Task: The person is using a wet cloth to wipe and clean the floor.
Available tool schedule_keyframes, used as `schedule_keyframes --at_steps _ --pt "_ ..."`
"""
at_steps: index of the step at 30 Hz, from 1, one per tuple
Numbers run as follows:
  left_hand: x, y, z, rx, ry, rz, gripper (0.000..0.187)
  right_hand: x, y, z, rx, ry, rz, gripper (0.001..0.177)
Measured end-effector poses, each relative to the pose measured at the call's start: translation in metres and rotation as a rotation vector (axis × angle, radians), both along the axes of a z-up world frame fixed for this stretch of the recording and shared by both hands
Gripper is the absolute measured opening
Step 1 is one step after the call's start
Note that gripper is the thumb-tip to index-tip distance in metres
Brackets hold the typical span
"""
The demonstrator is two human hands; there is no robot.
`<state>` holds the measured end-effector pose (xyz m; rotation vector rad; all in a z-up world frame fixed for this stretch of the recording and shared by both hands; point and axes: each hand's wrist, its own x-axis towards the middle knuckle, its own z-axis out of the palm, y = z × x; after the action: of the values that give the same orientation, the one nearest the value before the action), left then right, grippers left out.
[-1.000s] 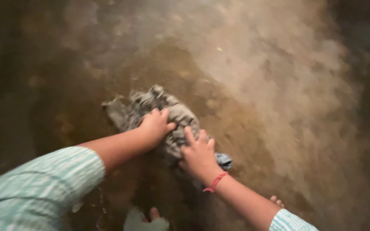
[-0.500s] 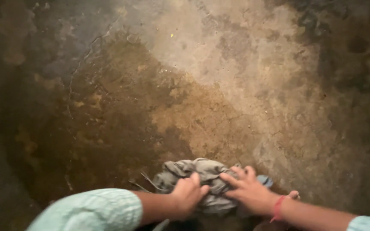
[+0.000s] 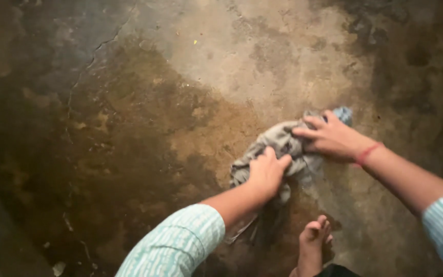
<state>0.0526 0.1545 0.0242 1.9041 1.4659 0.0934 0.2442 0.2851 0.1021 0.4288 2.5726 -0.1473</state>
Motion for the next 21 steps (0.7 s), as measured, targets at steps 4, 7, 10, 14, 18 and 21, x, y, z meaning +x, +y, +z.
schedule_keyframes --at_steps 4,7,10,14,18,21 --pt "-0.034 0.05 0.012 -0.004 0.033 0.077 0.038 -0.045 0.049 0.018 0.061 -0.03 0.031 0.028" --pt "-0.064 0.085 0.007 -0.013 0.086 0.185 0.055 -0.082 0.089 0.018 0.09 -0.008 0.069 0.031" --pt "-0.093 0.11 0.003 0.002 0.174 0.308 0.062 -0.117 0.122 0.009 0.072 0.09 0.088 0.04" --pt "-0.13 0.142 -0.01 -0.032 0.288 0.424 0.057 -0.155 0.157 -0.005 0.105 0.147 0.058 0.033" --pt "-0.142 0.157 -0.004 0.031 0.389 0.524 0.042 -0.172 0.155 -0.018 0.25 0.225 -0.01 0.023" --pt "-0.151 0.157 -0.013 0.153 0.455 0.554 0.04 -0.184 0.144 -0.033 0.444 0.311 -0.033 0.018"
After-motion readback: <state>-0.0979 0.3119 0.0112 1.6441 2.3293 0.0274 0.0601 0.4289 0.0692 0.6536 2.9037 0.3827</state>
